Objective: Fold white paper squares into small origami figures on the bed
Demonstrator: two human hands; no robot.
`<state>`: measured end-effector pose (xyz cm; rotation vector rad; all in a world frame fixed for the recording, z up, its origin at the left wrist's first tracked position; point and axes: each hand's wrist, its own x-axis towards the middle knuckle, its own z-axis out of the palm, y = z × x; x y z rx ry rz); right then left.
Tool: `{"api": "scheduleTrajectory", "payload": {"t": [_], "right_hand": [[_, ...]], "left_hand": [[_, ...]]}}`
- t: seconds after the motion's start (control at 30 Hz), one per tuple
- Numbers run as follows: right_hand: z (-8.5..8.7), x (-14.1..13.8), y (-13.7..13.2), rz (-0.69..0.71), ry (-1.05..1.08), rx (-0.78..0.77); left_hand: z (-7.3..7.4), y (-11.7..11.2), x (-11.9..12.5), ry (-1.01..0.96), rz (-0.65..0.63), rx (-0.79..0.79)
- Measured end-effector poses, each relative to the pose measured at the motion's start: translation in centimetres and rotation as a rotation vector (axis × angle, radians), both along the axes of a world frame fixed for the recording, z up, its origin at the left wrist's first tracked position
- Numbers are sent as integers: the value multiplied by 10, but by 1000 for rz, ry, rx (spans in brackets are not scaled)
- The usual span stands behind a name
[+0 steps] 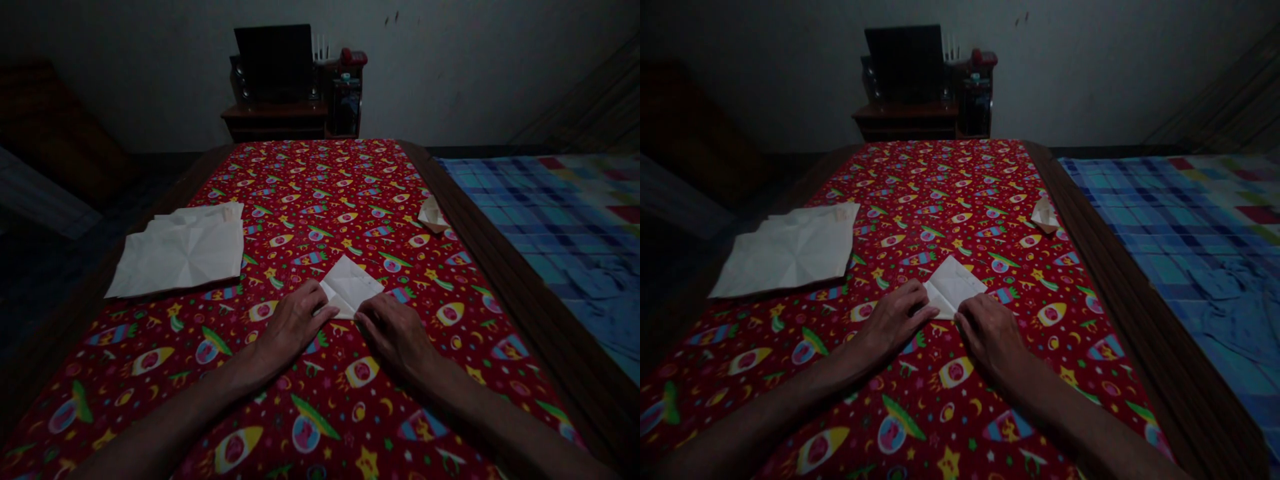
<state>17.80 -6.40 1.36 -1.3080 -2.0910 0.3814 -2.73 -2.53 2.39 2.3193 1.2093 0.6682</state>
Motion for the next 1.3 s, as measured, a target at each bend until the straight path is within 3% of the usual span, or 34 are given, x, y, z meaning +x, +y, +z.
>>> {"api": "scheduleTrajectory", "payload": {"t": [0.67, 1.3], "right_hand": [[-2, -1, -2, 27, -121, -6], [-8, 0, -2, 13, -228, 120]], "left_hand": [[0, 8, 2, 39, 7, 17], [5, 4, 6, 25, 25, 14]]}}
